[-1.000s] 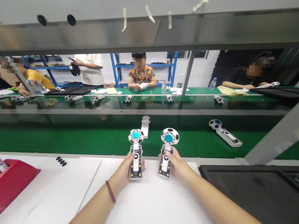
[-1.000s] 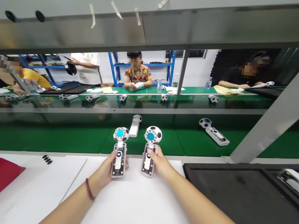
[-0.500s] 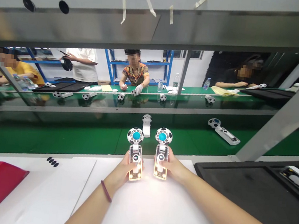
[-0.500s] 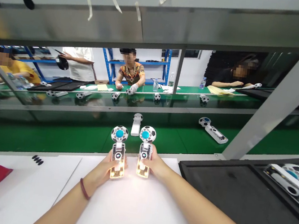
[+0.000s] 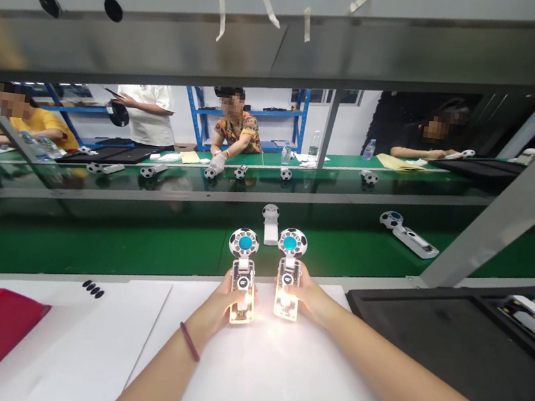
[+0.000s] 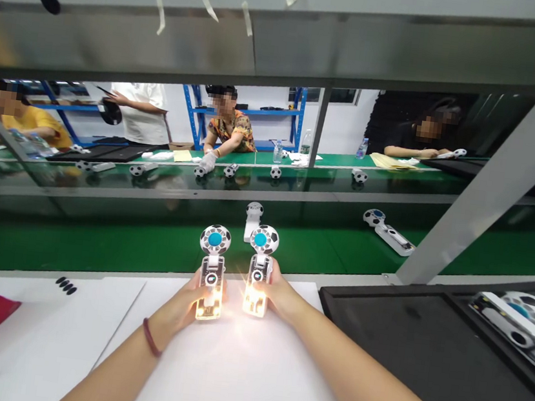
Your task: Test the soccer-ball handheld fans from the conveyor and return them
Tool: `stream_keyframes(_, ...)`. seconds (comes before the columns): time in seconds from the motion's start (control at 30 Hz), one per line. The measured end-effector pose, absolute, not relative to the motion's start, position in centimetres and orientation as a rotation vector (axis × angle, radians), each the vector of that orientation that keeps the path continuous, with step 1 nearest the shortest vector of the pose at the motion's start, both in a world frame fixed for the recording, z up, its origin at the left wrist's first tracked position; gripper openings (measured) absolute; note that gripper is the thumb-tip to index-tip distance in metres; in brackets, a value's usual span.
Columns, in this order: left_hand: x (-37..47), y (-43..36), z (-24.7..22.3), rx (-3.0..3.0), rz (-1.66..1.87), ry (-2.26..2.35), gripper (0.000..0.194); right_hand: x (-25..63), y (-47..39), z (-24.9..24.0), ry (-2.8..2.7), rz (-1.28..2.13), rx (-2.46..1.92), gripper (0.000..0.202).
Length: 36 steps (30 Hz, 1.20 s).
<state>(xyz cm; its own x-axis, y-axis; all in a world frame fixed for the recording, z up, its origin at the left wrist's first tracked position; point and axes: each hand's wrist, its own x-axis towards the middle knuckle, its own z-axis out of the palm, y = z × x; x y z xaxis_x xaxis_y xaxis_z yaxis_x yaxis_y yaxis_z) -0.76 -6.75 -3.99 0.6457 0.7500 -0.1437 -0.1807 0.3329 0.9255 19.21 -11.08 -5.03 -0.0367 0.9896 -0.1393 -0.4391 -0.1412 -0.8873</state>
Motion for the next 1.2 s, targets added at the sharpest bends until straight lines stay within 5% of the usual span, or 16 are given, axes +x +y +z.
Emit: stream_keyframes(1.2, -0.7, -5.9, -5.4, 1.078, 0.698, 0.583, 0.06, 19.5, -11.0, -6.0, -0.987, 1.392, -1.154, 0.086)
